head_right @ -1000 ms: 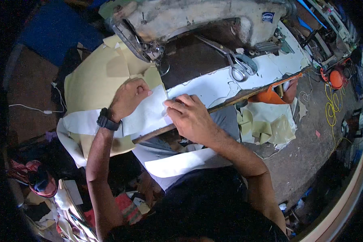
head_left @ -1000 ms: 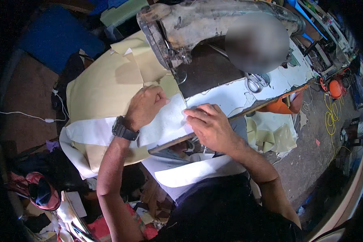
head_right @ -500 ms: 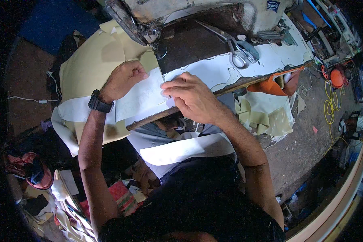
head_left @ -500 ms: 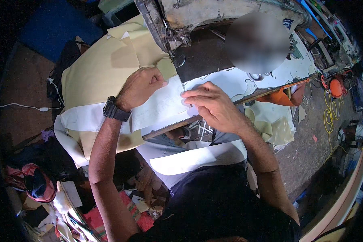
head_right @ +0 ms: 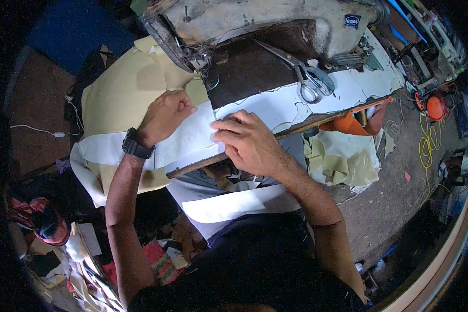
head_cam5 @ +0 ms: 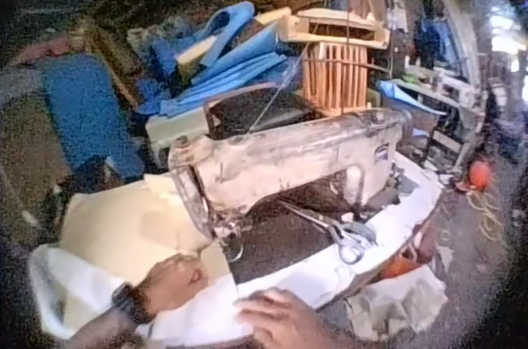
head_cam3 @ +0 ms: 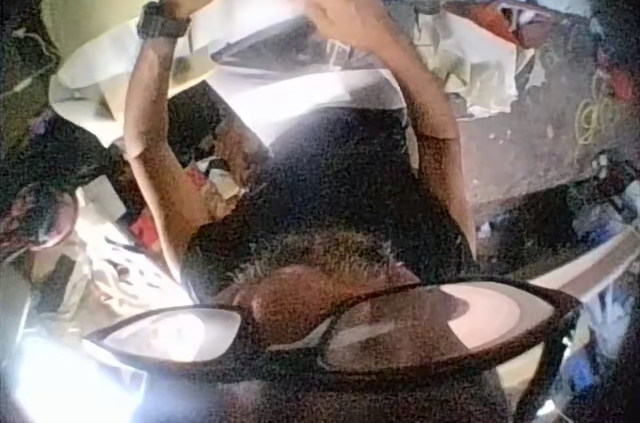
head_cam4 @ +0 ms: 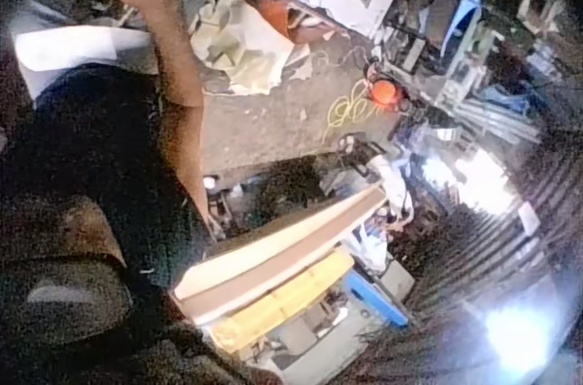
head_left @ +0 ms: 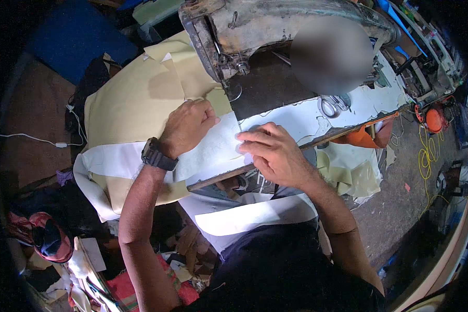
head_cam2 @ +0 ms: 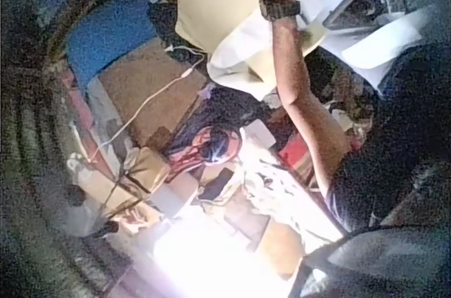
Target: The recorder is sewing and fitting upholstery fabric onto a padded cushion using an industrial sewing machine.
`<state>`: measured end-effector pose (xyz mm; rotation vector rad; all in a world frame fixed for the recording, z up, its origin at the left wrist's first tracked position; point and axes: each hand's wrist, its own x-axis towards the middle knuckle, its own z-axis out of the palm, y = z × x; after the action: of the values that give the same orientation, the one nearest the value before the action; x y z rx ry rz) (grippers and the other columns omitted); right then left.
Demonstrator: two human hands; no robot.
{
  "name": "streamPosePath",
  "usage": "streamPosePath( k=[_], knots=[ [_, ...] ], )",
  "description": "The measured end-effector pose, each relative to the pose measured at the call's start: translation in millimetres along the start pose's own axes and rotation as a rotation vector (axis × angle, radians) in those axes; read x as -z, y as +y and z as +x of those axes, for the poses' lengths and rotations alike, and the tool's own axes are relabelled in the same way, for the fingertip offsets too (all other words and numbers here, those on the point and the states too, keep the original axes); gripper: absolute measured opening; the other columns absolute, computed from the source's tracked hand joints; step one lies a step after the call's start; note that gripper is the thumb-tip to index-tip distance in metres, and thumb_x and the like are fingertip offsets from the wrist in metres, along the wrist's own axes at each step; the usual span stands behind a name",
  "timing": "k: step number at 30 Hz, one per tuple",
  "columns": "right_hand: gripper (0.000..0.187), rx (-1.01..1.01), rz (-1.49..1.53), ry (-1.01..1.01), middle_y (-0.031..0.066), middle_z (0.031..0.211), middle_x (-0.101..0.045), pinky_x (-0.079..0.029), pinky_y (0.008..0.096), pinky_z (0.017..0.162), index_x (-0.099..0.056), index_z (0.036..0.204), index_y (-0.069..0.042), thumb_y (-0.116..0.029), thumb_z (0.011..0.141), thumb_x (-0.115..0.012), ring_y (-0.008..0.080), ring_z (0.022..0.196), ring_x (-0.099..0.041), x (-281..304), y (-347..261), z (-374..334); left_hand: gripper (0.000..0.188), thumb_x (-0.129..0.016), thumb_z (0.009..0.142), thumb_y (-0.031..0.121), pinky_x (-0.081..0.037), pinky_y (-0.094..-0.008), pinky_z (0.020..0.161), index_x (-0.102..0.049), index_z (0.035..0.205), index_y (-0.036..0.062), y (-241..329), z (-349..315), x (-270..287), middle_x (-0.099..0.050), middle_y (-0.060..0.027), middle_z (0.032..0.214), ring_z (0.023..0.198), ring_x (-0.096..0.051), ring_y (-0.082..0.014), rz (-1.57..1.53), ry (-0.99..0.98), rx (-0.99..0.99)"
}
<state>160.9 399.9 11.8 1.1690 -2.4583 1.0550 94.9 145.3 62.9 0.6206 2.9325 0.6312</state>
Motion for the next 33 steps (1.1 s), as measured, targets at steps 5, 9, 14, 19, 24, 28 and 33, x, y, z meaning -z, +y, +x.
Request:
streamPosePath(
  k=[5, 9, 14, 19, 24, 28, 33],
  knots=[
    [0.019, 0.009, -0.095, -0.022, 0.0066, 0.133, -0.062, -0.047, 0.043, 0.094, -0.068, 0.104, -0.006, -0.009, 0.086, -0.067, 0.0248, 0.112, -0.053, -2, 0, -1, 0.015, -0.07, 0.087, 0.006, -0.054, -0.0426, 0.085, -0.07, 0.102, 0.0011, 7, -3, -16, -0.071, -0.0131, 0.1, 0.096, -0.068, -0.0321, 0.075, 0.269, -0.308],
    [0.018, 0.03, -0.123, -0.022, 0.0084, 0.135, -0.062, -0.046, 0.0433, 0.093, -0.066, 0.103, -0.006, -0.01, 0.086, -0.068, 0.025, 0.113, -0.052, -3, -3, 1, 0.031, -0.067, 0.084, 0.001, -0.048, -0.0425, 0.108, -0.072, 0.114, 0.0043, -11, -16, -31, -0.069, -0.0137, 0.126, 0.121, -0.063, -0.0322, 0.08, 0.214, -0.338],
    [0.027, -0.029, -0.179, -0.058, 0.0063, 0.139, -0.061, -0.047, 0.0437, 0.094, -0.067, 0.109, -0.005, -0.009, 0.083, -0.07, 0.0266, 0.117, -0.052, -2, -4, 4, 0.035, -0.068, 0.086, 0.002, -0.041, -0.046, 0.116, -0.071, 0.12, 0.0036, -13, -9, -29, -0.066, -0.0133, 0.132, 0.128, -0.059, -0.0337, 0.11, 0.212, -0.392],
    [0.026, -0.043, -0.205, -0.087, 0.0073, 0.139, -0.06, -0.046, 0.0436, 0.095, -0.067, 0.108, -0.004, -0.01, 0.084, -0.07, 0.0283, 0.117, -0.052, 2, 1, 17, 0.035, -0.069, 0.085, 0.003, -0.047, -0.0449, 0.111, -0.071, 0.12, 0.0033, -17, 3, -24, -0.063, -0.0141, 0.133, 0.127, -0.059, -0.0327, 0.087, 0.234, -0.397],
    [0.026, -0.081, -0.21, -0.096, 0.0074, 0.138, -0.06, -0.046, 0.044, 0.094, -0.066, 0.108, -0.005, -0.009, 0.083, -0.07, 0.0297, 0.116, -0.052, 3, 4, 27, 0.035, -0.07, 0.085, 0.003, -0.056, -0.0426, 0.095, -0.071, 0.12, 0.005, -18, 10, -18, -0.063, -0.0138, 0.127, 0.122, -0.06, -0.0345, 0.052, 0.234, -0.385],
    [0.026, -0.102, -0.209, -0.115, 0.0067, 0.136, -0.061, -0.045, 0.0441, 0.094, -0.065, 0.109, -0.005, -0.009, 0.084, -0.07, 0.0298, 0.116, -0.052, 5, 6, 33, 0.035, -0.07, 0.084, 0.004, -0.056, -0.043, 0.096, -0.072, 0.119, 0.0059, -25, 18, -22, -0.064, -0.0143, 0.125, 0.121, -0.061, -0.0358, 0.027, 0.249, -0.41],
    [0.026, -0.104, -0.22, -0.091, 0.0065, 0.134, -0.063, -0.044, 0.0458, 0.094, -0.064, 0.108, -0.005, -0.007, 0.083, -0.069, 0.0309, 0.116, -0.052, 3, 10, 37, 0.034, -0.072, 0.085, 0.006, -0.056, -0.043, 0.096, -0.072, 0.118, 0.0079, -37, 23, -24, -0.065, -0.015, 0.125, 0.121, -0.061, -0.0358, 0.04, 0.252, -0.422]
  ],
)
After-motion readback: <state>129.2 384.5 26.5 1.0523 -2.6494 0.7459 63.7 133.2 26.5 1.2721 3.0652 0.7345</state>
